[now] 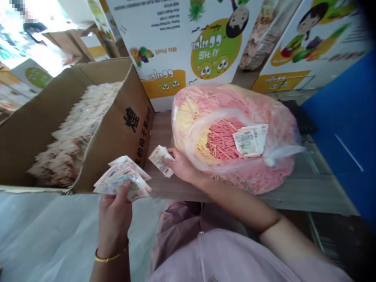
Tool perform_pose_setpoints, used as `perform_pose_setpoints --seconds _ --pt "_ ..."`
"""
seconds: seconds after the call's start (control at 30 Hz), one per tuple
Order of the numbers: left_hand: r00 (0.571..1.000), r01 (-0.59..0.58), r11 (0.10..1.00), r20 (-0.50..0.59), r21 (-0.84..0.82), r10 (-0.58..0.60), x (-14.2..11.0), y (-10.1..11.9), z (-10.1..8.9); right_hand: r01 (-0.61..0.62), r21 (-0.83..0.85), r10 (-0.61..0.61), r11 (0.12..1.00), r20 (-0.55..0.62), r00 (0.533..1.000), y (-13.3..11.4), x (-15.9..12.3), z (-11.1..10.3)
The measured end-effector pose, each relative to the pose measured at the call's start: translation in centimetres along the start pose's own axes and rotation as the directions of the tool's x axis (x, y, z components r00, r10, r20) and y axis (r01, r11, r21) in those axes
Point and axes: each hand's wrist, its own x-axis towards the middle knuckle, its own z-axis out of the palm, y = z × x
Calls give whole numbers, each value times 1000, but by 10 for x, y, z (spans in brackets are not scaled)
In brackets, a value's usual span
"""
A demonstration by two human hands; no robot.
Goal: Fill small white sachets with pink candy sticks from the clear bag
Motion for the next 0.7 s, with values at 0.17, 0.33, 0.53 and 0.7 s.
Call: perform_pose_setpoints --seconds 0.17,0.33,0.53,0.7 --pt "979 165 986 114 33 -167 7 -45 -5 -81 -99 85 992 29 996 23 47 41" --pt "954 255 967 170 -23 -248 22 -75 9 -5 -56 1 998 -70 998 18 42 37" --pt "930 321 940 226 -115 -290 30 -86 19 -85 150 56 985 187 981 8 19 15" --pt "914 347 933 257 -94 -314 29 -85 22 55 -83 -44 995 128 991 -6 1 9"
